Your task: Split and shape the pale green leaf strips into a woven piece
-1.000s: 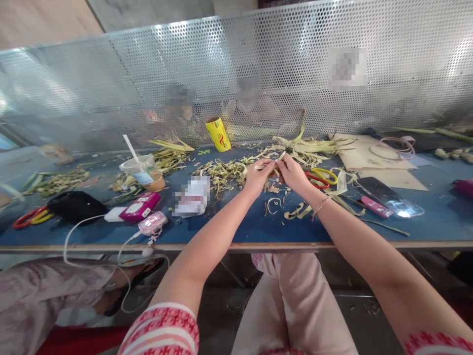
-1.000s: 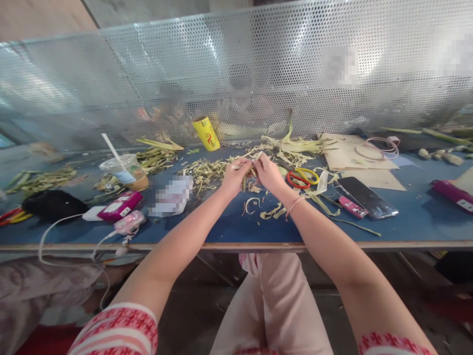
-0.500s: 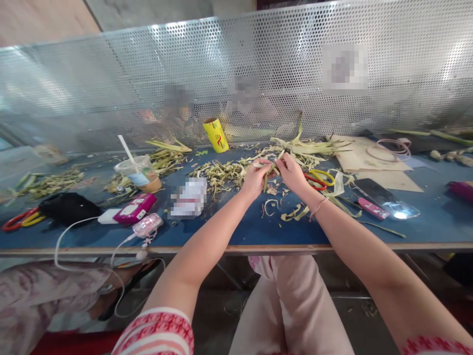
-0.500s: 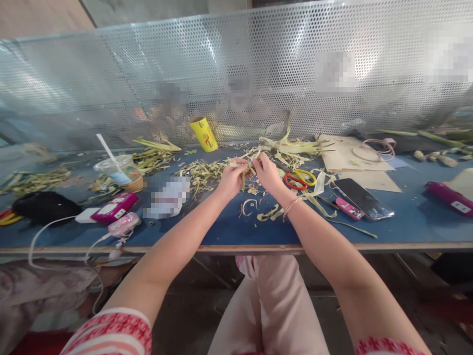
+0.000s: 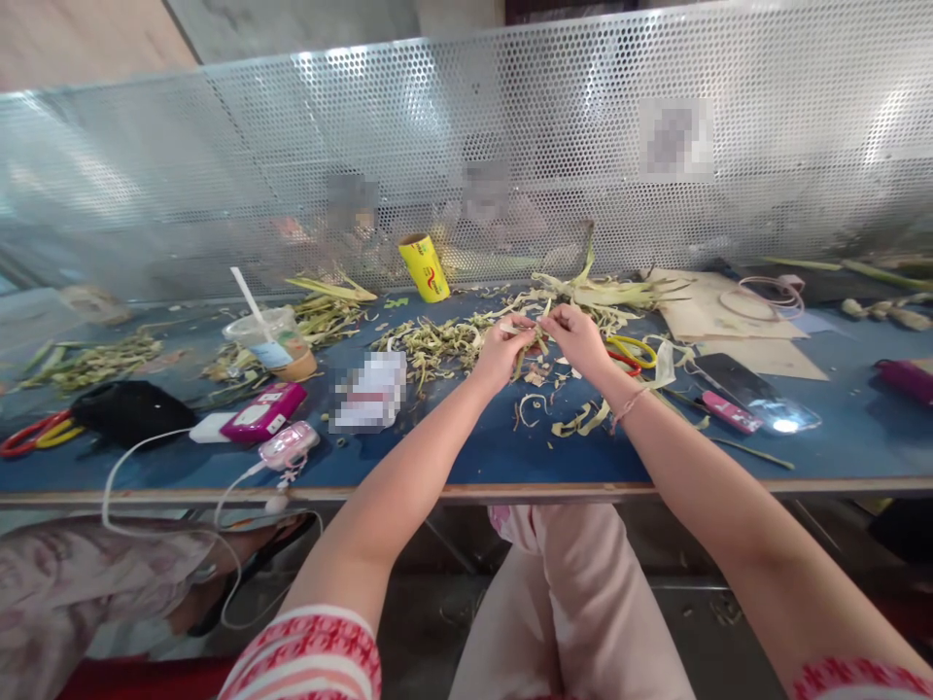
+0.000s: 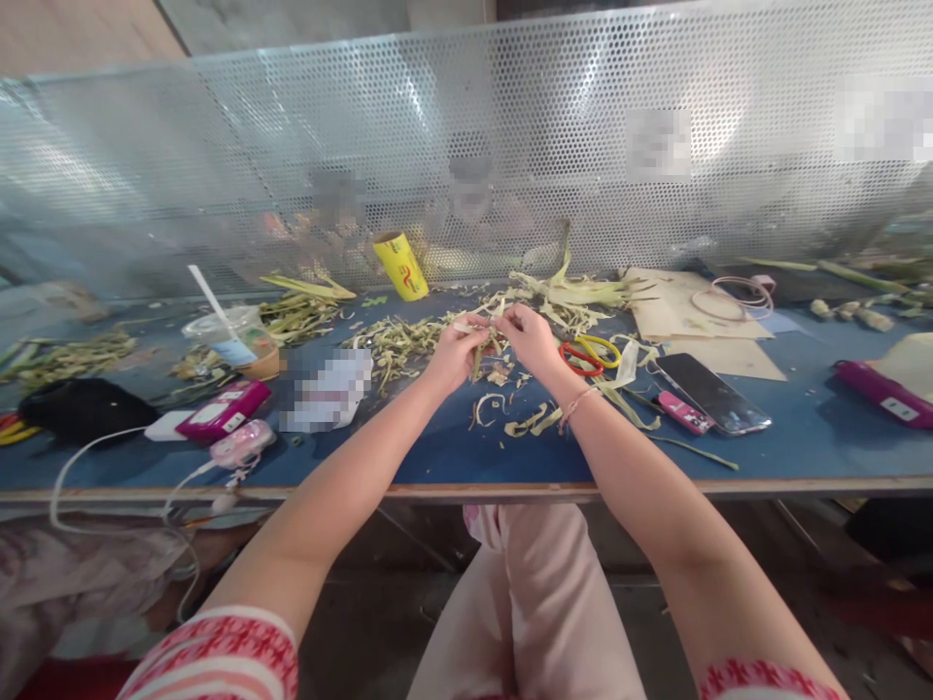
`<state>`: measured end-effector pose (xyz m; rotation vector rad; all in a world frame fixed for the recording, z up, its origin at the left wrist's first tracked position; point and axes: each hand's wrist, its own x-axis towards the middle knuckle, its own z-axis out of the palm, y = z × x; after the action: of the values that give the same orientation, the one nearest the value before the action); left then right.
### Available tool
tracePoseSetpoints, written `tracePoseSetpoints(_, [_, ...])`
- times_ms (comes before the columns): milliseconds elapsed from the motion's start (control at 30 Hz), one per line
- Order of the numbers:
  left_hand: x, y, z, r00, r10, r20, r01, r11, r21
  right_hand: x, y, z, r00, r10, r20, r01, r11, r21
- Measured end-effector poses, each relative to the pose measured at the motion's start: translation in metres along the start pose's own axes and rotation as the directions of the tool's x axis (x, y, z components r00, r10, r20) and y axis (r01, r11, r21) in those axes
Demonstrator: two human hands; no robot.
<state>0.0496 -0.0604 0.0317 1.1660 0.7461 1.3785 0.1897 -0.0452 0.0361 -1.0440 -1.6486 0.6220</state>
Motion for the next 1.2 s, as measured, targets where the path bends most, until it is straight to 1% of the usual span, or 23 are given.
tracePoseSetpoints(200, [0.001, -0.003, 0.000, 1.000, -0.017, 0.026, 0.018, 0.998, -0.064, -0.003, -0.005, 0.002, 0.999, -0.028, -0.024, 0.027, 0.998, -0.057])
tracePoseSetpoints(300, [0.003, -0.005, -0.003, 0.998, -0.051, 0.027, 0.053, 0.996, -0.079, -0.003, -0.002, 0.002, 0.998, -0.033, -0.046, 0.031, 0.998, -0.056])
tracePoseSetpoints(367, [0.005, -0.005, -0.007, 0.999, -0.049, -0.003, 0.048, 0.997, -0.060, -0.001, 0.000, 0.001, 0.998, -0.028, -0.048, 0.026, 0.998, -0.051])
tracePoseSetpoints(400, [0.005, -0.004, -0.008, 0.999, -0.010, -0.051, 0.008, 1.000, -0.027, 0.000, 0.001, 0.001, 0.999, -0.020, -0.041, 0.018, 0.999, -0.047])
tracePoseSetpoints(433, [0.006, -0.003, -0.010, 0.992, 0.061, -0.112, -0.057, 0.998, 0.035, 0.000, 0.002, 0.001, 1.000, -0.010, -0.029, 0.009, 0.999, -0.042])
tracePoseSetpoints(467, [0.006, -0.001, -0.012, 0.974, 0.154, -0.166, -0.134, 0.983, 0.125, 0.001, 0.003, 0.000, 1.000, 0.000, -0.014, 0.000, 0.999, -0.036])
tracePoseSetpoints(500, [0.005, 0.001, -0.013, 0.949, 0.249, -0.192, -0.203, 0.951, 0.232, 0.002, 0.003, 0.000, 1.000, 0.008, 0.001, -0.008, 0.999, -0.031])
tracePoseSetpoints(533, [0.005, 0.003, -0.014, 0.929, 0.324, -0.181, -0.251, 0.907, 0.338, 0.002, 0.003, 0.000, 1.000, 0.014, 0.015, -0.014, 1.000, -0.025])
tracePoseSetpoints(567, [0.005, 0.004, -0.015, 0.920, 0.365, -0.140, -0.278, 0.862, 0.424, 0.002, 0.004, 0.000, 0.999, 0.018, 0.027, -0.017, 1.000, -0.019])
tracePoseSetpoints(600, [0.005, 0.004, -0.016, 0.923, 0.374, -0.088, -0.289, 0.827, 0.482, 0.002, 0.003, -0.001, 0.999, 0.020, 0.036, -0.019, 1.000, -0.016])
tracePoseSetpoints(700, [0.004, 0.001, -0.015, 0.937, 0.345, 0.051, -0.315, 0.773, 0.550, 0.001, 0.003, -0.001, 0.998, 0.015, 0.054, -0.014, 1.000, -0.016])
tracePoseSetpoints(800, [0.004, -0.005, -0.012, 0.921, 0.370, 0.117, -0.367, 0.734, 0.571, 0.001, 0.005, -0.001, 0.998, 0.006, 0.069, -0.006, 1.000, -0.007])
tracePoseSetpoints(900, [0.002, -0.006, -0.010, 0.913, 0.392, 0.114, -0.382, 0.722, 0.576, 0.002, 0.006, 0.002, 0.997, 0.003, 0.082, -0.005, 1.000, 0.030])
tracePoseSetpoints(1067, [-0.004, -0.002, -0.007, 0.887, 0.451, 0.100, -0.421, 0.700, 0.577, 0.000, 0.008, 0.008, 0.996, 0.009, 0.084, -0.020, 0.992, 0.128])
tracePoseSetpoints(1200, [-0.005, -0.002, -0.006, 0.899, 0.438, 0.009, -0.376, 0.762, 0.527, 0.000, 0.007, 0.012, 0.997, 0.019, 0.079, -0.034, 0.980, 0.196])
